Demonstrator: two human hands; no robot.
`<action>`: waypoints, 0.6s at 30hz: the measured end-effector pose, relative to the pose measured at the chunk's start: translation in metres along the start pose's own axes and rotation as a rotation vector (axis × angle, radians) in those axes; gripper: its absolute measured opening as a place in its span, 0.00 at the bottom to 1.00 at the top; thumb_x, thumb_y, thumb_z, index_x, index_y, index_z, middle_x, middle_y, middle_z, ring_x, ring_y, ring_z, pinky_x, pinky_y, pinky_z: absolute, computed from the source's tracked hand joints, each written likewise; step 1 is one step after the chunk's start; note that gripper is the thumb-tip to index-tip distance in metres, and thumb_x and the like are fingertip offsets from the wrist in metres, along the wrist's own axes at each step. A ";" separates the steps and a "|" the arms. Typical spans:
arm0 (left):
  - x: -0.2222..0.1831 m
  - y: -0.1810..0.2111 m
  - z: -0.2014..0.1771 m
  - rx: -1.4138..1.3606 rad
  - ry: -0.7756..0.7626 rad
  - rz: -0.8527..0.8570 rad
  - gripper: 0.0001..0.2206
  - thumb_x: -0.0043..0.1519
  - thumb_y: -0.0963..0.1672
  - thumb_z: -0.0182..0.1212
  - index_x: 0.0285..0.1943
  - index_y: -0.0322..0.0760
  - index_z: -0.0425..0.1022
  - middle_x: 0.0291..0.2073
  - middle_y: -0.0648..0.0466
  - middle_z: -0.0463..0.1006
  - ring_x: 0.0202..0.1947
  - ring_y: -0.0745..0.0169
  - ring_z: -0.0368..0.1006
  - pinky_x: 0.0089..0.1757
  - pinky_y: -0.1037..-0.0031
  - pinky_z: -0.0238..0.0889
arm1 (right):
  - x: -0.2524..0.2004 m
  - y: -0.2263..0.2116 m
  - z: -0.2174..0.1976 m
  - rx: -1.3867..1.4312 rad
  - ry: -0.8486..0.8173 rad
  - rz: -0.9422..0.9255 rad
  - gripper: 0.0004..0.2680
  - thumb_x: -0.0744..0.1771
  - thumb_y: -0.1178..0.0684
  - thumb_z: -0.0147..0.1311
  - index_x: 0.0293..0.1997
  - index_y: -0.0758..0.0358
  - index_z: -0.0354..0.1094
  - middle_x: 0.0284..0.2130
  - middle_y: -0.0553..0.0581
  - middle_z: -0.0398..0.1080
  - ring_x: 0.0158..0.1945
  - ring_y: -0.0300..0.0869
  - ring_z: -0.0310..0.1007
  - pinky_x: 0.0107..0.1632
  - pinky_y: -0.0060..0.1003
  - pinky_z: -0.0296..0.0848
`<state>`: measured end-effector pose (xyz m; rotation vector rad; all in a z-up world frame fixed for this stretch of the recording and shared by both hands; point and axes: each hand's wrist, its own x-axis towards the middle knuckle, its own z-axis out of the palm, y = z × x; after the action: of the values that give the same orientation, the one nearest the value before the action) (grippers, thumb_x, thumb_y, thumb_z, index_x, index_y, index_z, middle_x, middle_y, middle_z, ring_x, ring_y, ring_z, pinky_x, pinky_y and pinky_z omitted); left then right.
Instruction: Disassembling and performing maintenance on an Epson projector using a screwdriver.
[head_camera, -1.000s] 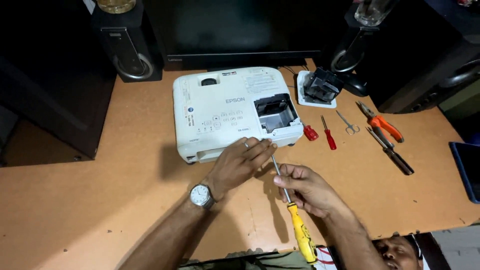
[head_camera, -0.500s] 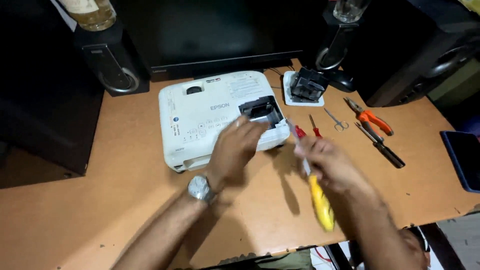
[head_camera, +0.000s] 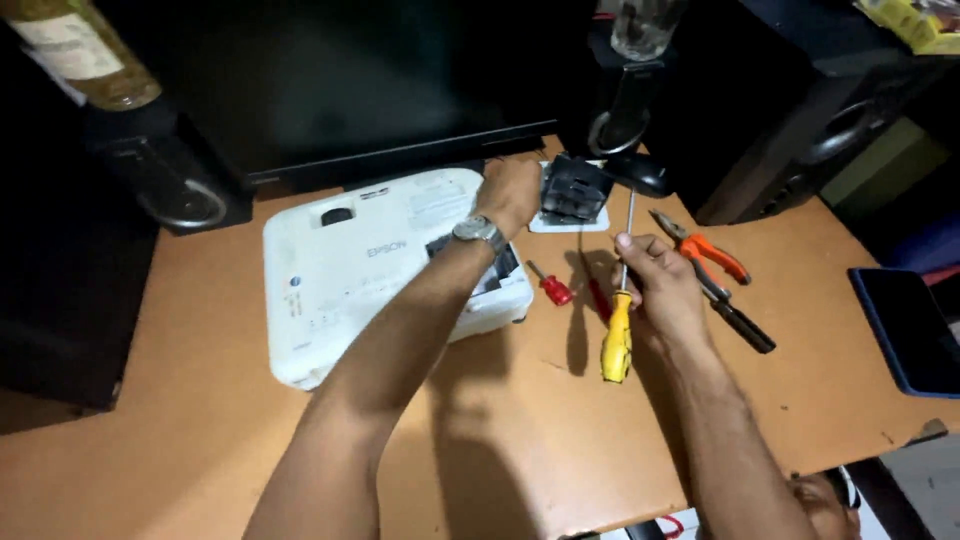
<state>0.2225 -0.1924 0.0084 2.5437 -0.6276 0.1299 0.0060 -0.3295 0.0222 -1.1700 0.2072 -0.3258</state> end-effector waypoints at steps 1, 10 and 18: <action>-0.005 0.008 -0.007 0.000 -0.006 0.003 0.11 0.58 0.36 0.58 0.47 0.31 0.82 0.40 0.38 0.82 0.46 0.32 0.80 0.46 0.49 0.76 | -0.002 -0.003 0.001 0.002 0.007 0.001 0.08 0.69 0.52 0.60 0.39 0.63 0.63 0.16 0.59 0.65 0.10 0.32 0.51 0.16 0.24 0.54; -0.007 0.023 -0.020 0.007 -0.120 -0.060 0.12 0.60 0.36 0.57 0.51 0.28 0.79 0.46 0.36 0.81 0.52 0.32 0.77 0.51 0.46 0.73 | -0.013 -0.015 0.009 -0.006 -0.010 -0.023 0.08 0.69 0.53 0.59 0.38 0.64 0.64 0.16 0.60 0.67 0.10 0.30 0.52 0.17 0.22 0.56; -0.003 0.016 -0.030 0.070 -0.065 0.043 0.14 0.56 0.35 0.61 0.51 0.29 0.80 0.41 0.36 0.82 0.47 0.31 0.79 0.46 0.49 0.76 | -0.012 -0.002 0.007 -0.009 -0.050 -0.019 0.07 0.69 0.54 0.59 0.38 0.66 0.66 0.15 0.61 0.66 0.09 0.31 0.53 0.17 0.22 0.56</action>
<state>0.2132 -0.1882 0.0413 2.6117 -0.7155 0.0862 -0.0031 -0.3198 0.0271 -1.1883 0.1541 -0.3126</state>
